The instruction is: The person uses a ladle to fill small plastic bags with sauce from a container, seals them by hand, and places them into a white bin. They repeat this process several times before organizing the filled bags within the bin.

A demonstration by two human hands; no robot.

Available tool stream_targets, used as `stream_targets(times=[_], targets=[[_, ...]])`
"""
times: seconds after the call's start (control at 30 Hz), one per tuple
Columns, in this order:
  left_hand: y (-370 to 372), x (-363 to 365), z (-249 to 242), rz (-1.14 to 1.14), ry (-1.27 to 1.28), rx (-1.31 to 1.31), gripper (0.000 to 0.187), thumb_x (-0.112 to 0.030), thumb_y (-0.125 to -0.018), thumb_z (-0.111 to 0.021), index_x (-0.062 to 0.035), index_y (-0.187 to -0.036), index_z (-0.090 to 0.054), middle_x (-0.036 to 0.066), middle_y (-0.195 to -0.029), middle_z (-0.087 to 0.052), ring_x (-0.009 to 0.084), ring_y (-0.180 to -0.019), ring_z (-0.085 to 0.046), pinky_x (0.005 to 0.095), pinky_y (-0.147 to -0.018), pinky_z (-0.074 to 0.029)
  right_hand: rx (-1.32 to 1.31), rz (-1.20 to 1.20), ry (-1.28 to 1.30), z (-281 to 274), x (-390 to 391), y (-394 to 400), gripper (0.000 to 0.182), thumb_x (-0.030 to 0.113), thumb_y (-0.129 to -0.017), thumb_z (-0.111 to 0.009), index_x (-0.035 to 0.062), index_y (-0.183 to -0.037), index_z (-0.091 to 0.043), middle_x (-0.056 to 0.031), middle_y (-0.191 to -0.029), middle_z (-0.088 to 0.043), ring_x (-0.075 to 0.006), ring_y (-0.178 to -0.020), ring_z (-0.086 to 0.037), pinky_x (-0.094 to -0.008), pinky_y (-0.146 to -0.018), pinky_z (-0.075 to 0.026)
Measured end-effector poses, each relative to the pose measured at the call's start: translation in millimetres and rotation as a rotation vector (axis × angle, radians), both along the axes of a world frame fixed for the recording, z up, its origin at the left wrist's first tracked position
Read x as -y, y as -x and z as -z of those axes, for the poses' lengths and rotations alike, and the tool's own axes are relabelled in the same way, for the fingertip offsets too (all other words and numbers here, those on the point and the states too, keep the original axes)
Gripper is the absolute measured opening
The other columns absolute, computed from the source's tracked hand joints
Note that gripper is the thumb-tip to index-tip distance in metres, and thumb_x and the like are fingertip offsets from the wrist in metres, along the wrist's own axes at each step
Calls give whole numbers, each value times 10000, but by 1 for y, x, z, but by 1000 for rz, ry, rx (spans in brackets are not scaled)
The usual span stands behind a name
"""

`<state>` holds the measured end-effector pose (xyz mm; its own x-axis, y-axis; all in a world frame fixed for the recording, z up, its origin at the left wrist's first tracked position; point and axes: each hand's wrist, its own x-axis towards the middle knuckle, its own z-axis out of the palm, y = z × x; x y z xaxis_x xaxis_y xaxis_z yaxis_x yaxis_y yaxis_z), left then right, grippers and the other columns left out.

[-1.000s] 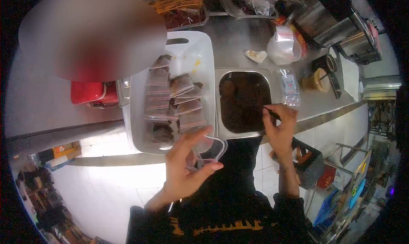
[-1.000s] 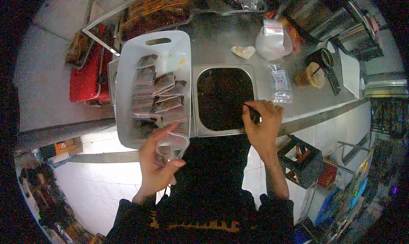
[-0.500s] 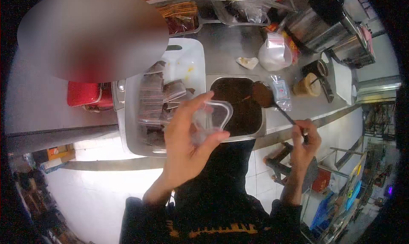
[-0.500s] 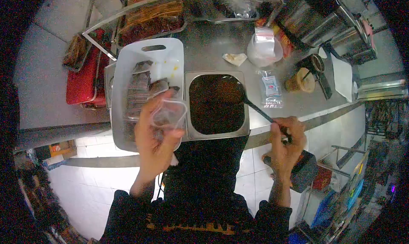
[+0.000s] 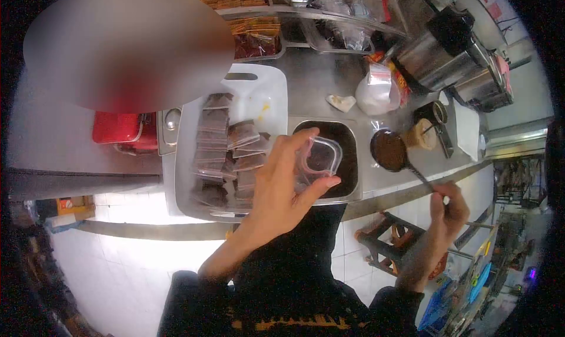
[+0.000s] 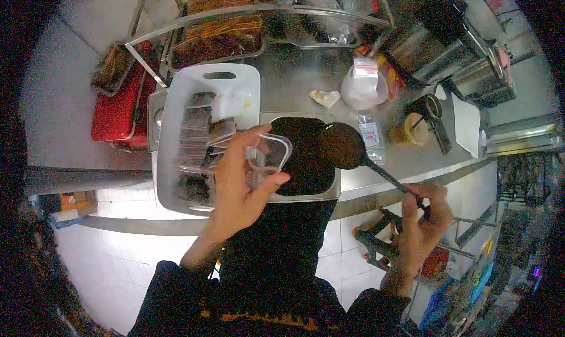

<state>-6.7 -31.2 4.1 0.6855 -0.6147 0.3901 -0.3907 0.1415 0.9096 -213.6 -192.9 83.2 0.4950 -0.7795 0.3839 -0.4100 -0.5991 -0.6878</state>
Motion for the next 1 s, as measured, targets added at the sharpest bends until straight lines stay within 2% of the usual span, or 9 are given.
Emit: stream_targets(times=[0.07,0.1,0.13,0.2,0.27,0.3,0.63,0.77,1.0], targets=[[1,1,-11,49,-126,9,642,-243,-782,-762,-22,-1302,-457,187,-1023,-543,322,-882,-576,377,-762,-473,41,-60,40,-13,2,-2,130,104,-793,-674,1,-863,-641,-81,-844,-606,-210,-807,-548,-323,-762,-425],[2,3,-11,48,-122,9,642,-243,-782,-762,-22,-1302,-457,187,-1023,-543,322,-882,-576,377,-762,-473,134,82,137,-12,-8,-12,177,161,-808,-673,-9,-841,-635,-90,-825,-599,-206,-801,-533,-315,-778,-408],[3,5,-12,70,-119,51,654,-253,-780,-760,-14,-1306,-452,180,-1064,-544,288,-905,-571,347,-733,-475,134,79,139,-16,-7,-13,177,161,-808,-673,-9,-841,-635,-90,-825,-599,-206,-801,-533,-315,-778,-408],[7,9,-13,92,-116,94,667,-263,-779,-758,-5,-1309,-448,172,-1105,-545,254,-928,-566,318,-703,-476,79,-86,81,-30,-5,-14,204,185,-798,-686,-13,-824,-646,-93,-805,-597,-206,-814,-530,-325,-800,-401],[10,14,-13,91,40,100,665,-244,-801,-739,-28,-1341,-416,196,-1056,-519,354,-868,-553,403,-764,-470,29,-110,124,-40,-7,-18,205,185,-787,-694,-13,-817,-655,-94,-800,-598,-210,-820,-529,-337,-802,-404],[10,14,-14,89,42,101,665,-244,-801,-739,-28,-1341,-416,196,-1056,-519,354,-868,-553,403,-764,-470,-22,-132,165,-42,-9,-20,206,186,-776,-702,-14,-811,-664,-94,-794,-598,-215,-826,-527,-348,-803,-407],[11,11,-26,118,28,78,686,-222,-786,-748,-29,-1349,-407,184,-1023,-506,331,-843,-547,387,-732,-470,20,-133,407,-34,-11,-15,156,134,-748,-726,4,-817,-676,-107,-816,-615,-265,-827,-524,-391,-811,-404],[13,12,-24,67,86,154,684,-202,-784,-751,-28,-1350,-409,173,-1001,-504,316,-827,-546,381,-714,-470,-10,-166,511,-36,-12,-14,114,83,-750,-714,10,-824,-665,-115,-790,-599,-278,-805,-523,-392,-760,-407],[11,13,-21,90,70,105,659,-204,-790,-749,-22,-1334,-424,170,-986,-502,291,-819,-546,366,-702,-470,-23,-211,734,-38,-10,-15,119,60,-767,-700,16,-868,-654,-125,-782,-590,-276,-745,-515,-397,-684,-389]])
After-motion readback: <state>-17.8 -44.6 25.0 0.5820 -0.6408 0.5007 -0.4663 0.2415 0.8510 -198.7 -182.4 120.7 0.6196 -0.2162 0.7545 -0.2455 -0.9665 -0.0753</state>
